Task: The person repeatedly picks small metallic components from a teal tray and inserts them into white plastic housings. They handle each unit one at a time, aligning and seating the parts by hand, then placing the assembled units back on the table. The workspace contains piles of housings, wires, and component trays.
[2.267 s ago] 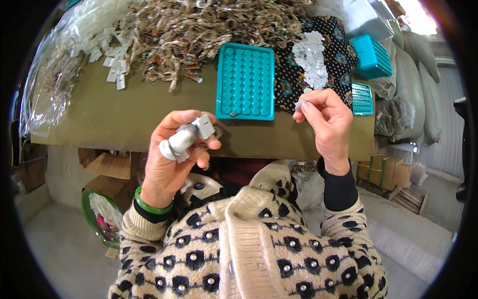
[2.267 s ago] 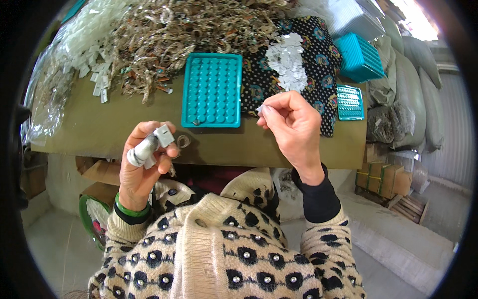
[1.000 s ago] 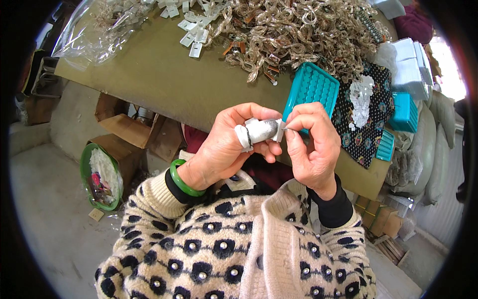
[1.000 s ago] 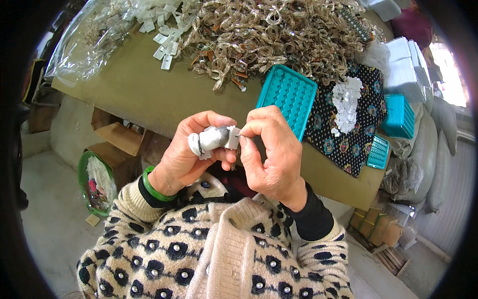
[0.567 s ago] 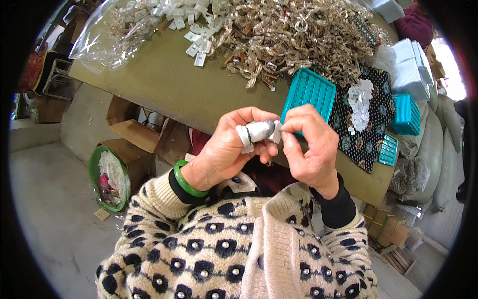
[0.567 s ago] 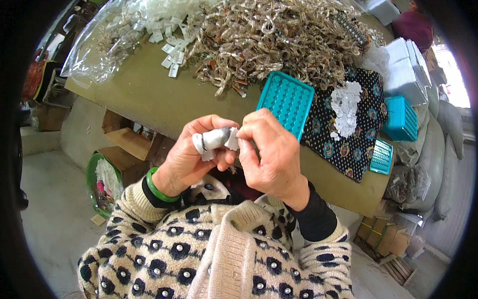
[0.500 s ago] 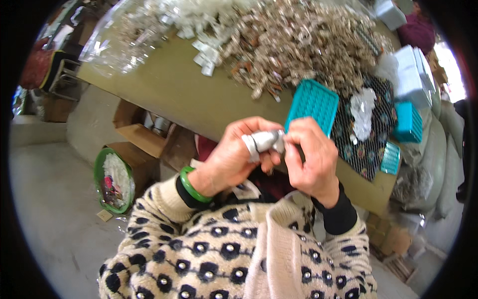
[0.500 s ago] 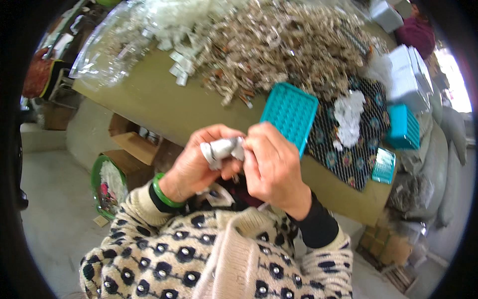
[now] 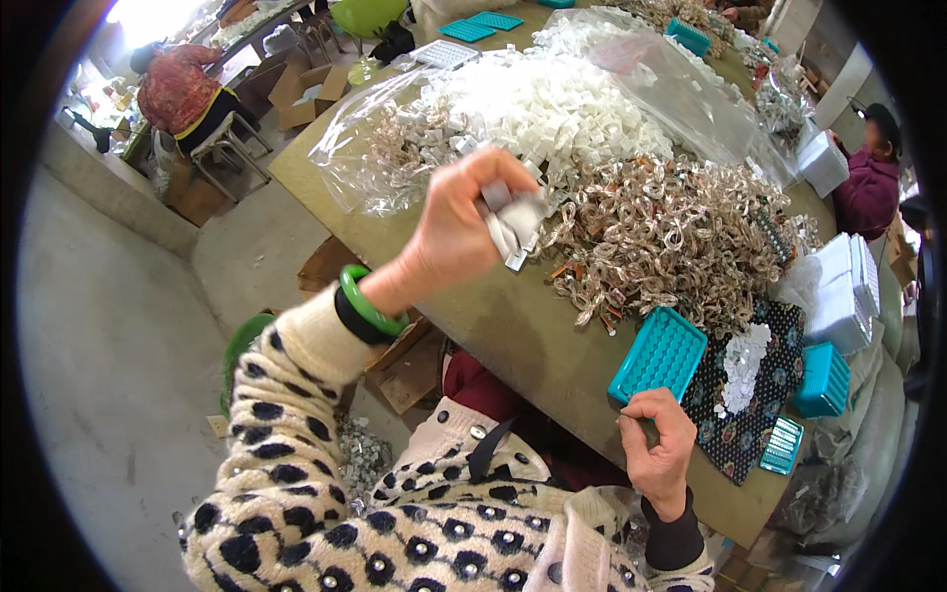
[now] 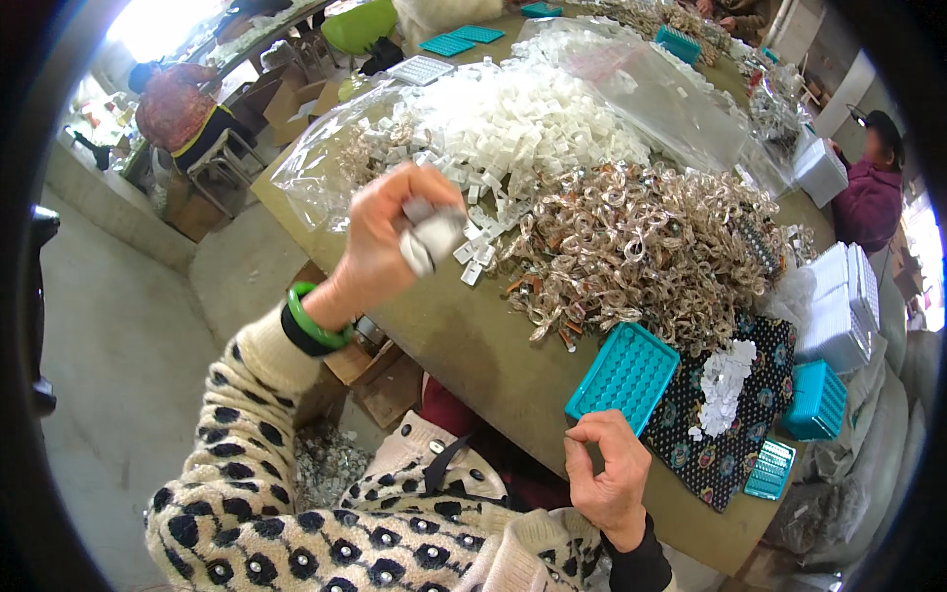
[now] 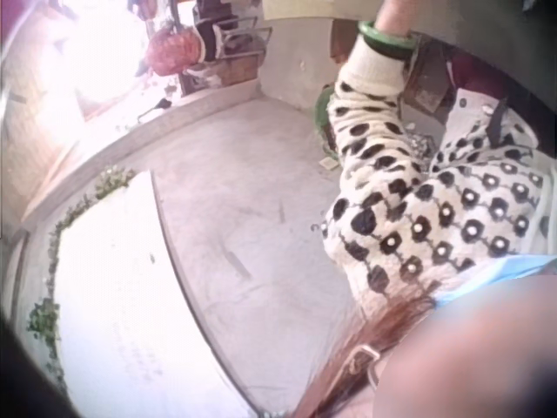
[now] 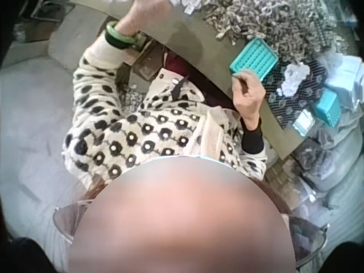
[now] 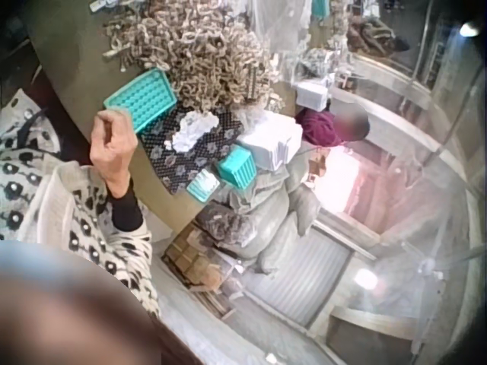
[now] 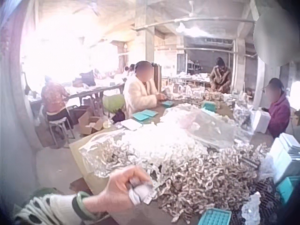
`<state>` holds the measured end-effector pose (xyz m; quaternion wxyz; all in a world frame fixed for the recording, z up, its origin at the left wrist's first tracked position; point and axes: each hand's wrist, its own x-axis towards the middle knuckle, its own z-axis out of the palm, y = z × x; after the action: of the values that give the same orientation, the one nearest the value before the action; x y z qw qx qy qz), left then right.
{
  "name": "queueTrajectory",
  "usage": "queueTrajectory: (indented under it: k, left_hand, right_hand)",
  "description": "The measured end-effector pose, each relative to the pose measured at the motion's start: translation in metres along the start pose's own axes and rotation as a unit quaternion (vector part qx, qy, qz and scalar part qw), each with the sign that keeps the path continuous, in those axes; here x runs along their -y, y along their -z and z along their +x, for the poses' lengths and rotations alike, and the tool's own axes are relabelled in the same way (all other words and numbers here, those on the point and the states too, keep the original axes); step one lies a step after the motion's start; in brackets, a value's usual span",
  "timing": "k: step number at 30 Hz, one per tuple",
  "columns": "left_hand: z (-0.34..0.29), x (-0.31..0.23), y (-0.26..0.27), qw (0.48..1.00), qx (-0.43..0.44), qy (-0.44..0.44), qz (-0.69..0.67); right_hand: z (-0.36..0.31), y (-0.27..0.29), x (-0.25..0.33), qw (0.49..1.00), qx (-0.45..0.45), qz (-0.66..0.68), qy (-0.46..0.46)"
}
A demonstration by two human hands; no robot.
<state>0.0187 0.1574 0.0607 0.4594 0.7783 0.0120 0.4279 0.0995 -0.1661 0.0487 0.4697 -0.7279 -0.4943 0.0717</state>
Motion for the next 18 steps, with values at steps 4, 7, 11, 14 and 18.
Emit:
queueTrajectory:
  k: [4, 7, 11, 14, 18]
  left_hand:
    - [0.058, 0.048, 0.065, 0.901, 0.138, -0.04, 0.41]
    - [0.057, 0.068, 0.084, 0.838, 0.124, -0.134, 0.515]
    - [0.014, 0.055, 0.046, 0.953, 0.064, -0.028, 0.296]
    - [-0.027, 0.03, -0.007, 0.977, 0.123, -0.007, 0.175]
    - [-0.059, 0.015, -0.055, 0.972, 0.126, -0.06, 0.188]
  right_hand:
    - [0.001, -0.003, 0.001, 1.0, 0.012, 0.002, -0.01]
    - [0.003, -0.005, 0.005, 1.0, 0.023, 0.009, -0.003]
    - [0.018, -0.011, 0.007, 0.999, 0.039, 0.003, 0.008]
    - [0.031, -0.015, 0.007, 0.998, 0.056, 0.007, 0.01]
    - [0.038, -0.023, 0.009, 0.997, 0.077, 0.014, 0.015]
